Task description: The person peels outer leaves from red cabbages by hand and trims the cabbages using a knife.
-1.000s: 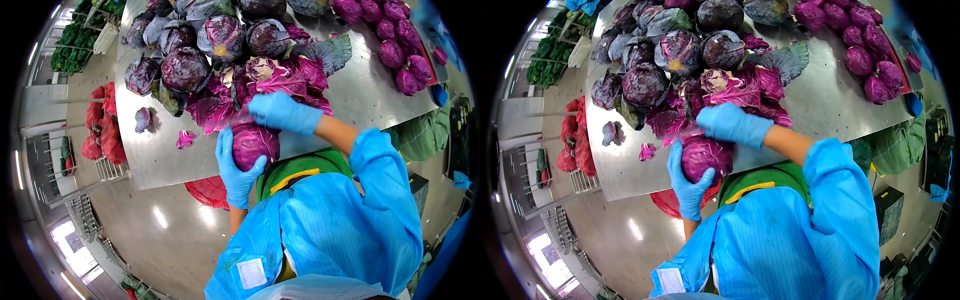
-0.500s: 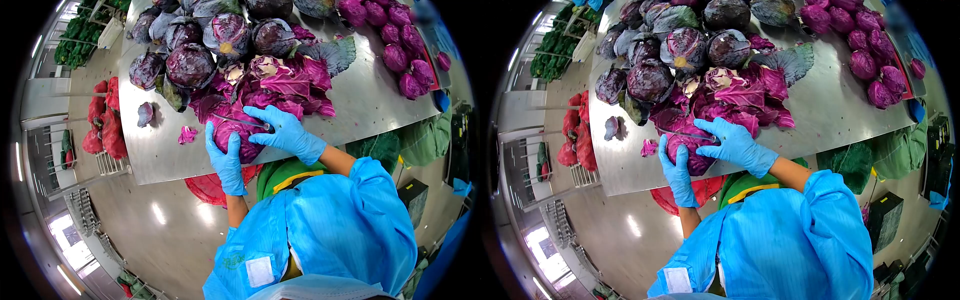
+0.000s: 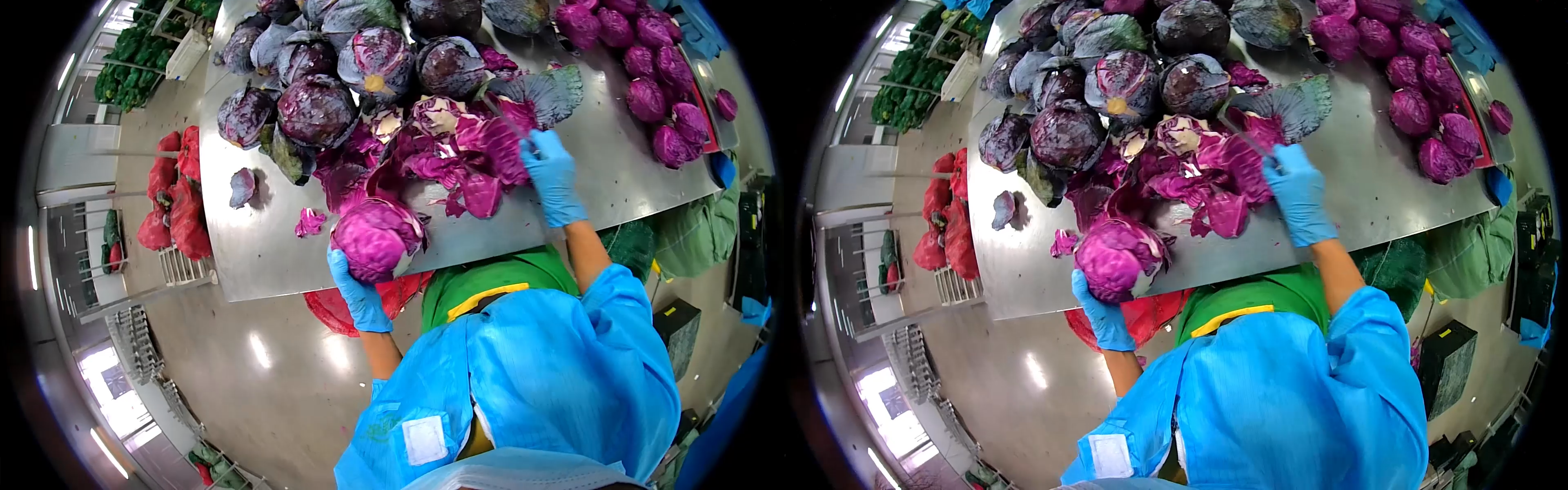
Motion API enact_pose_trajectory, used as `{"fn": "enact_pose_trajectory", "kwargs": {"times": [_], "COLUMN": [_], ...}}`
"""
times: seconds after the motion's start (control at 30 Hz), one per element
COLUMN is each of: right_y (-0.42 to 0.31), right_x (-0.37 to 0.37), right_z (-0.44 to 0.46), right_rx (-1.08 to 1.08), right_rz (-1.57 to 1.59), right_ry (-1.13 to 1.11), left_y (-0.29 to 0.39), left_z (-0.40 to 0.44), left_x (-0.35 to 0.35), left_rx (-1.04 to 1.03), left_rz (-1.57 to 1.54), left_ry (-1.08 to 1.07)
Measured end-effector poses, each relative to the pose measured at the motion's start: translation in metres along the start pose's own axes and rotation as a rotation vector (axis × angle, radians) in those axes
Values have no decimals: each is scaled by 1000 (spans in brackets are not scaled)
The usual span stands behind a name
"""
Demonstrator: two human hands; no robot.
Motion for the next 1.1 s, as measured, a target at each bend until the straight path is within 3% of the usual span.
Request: {"fn": "enact_pose_trajectory", "kwargs": {"times": [0.07,0.23,0.27,0.37,0.47,0.5,0.53,0.63,0.73,0.77,0.8,0.87,0.93,0.97,1.0,1.07,1.1], "right_y": [-32,-117,-124,-118,-114,-123,-124,-127,-133,-135,-130,-99,-70,-56,-60,-83,-92], "right_x": [26,-12,-30,-63,-70,-65,-64,-63,-69,-68,-82,-117,-136,-141,-131,-102,-86], "right_z": [13,-3,-14,-31,-33,-33,-34,-32,-25,-18,-15,9,32,37,42,40,36], "right_rx": [-124,-124,-147,-173,-182,-45,26,234,269,207,276,247,145,46,23,-18,-129], "right_rz": [-38,615,723,691,777,704,660,568,465,584,622,320,86,65,126,260,392], "right_ry": [-24,-495,-586,-661,-686,-657,-621,-471,-574,-578,-416,-317,-472,-559,-475,-331,-308], "left_y": [-7,-37,-27,-36,51,54,65,63,59,60,60,66,61,61,60,58,60], "left_z": [-6,-8,-14,11,-28,-32,-40,-39,-36,-33,-32,-38,-43,-44,-39,-21,-9], "left_x": [-3,-31,-43,-18,-70,-83,-94,-97,-92,-89,-88,-91,-84,-83,-76,-63,-59], "left_rx": [185,351,396,114,-621,-729,-894,-760,-736,-725,-713,-655,-687,-666,-716,-551,-369], "left_rz": [-239,-364,-241,238,845,950,1361,1311,1240,1218,1195,1188,1255,1225,1176,883,708], "left_ry": [28,-132,-63,-82,-83,-290,-309,-395,-378,-382,-381,-382,-352,-322,-307,-233,-197]}}
Point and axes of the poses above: each hand's wrist, its own z-axis towards the middle knuckle, its own x-axis out of the back of the hand, y = z × x, the point moved 5 cm from there along z, towards the middle knuckle, and after that the axes turned 12 degrees about z, right-handed, at the moved point
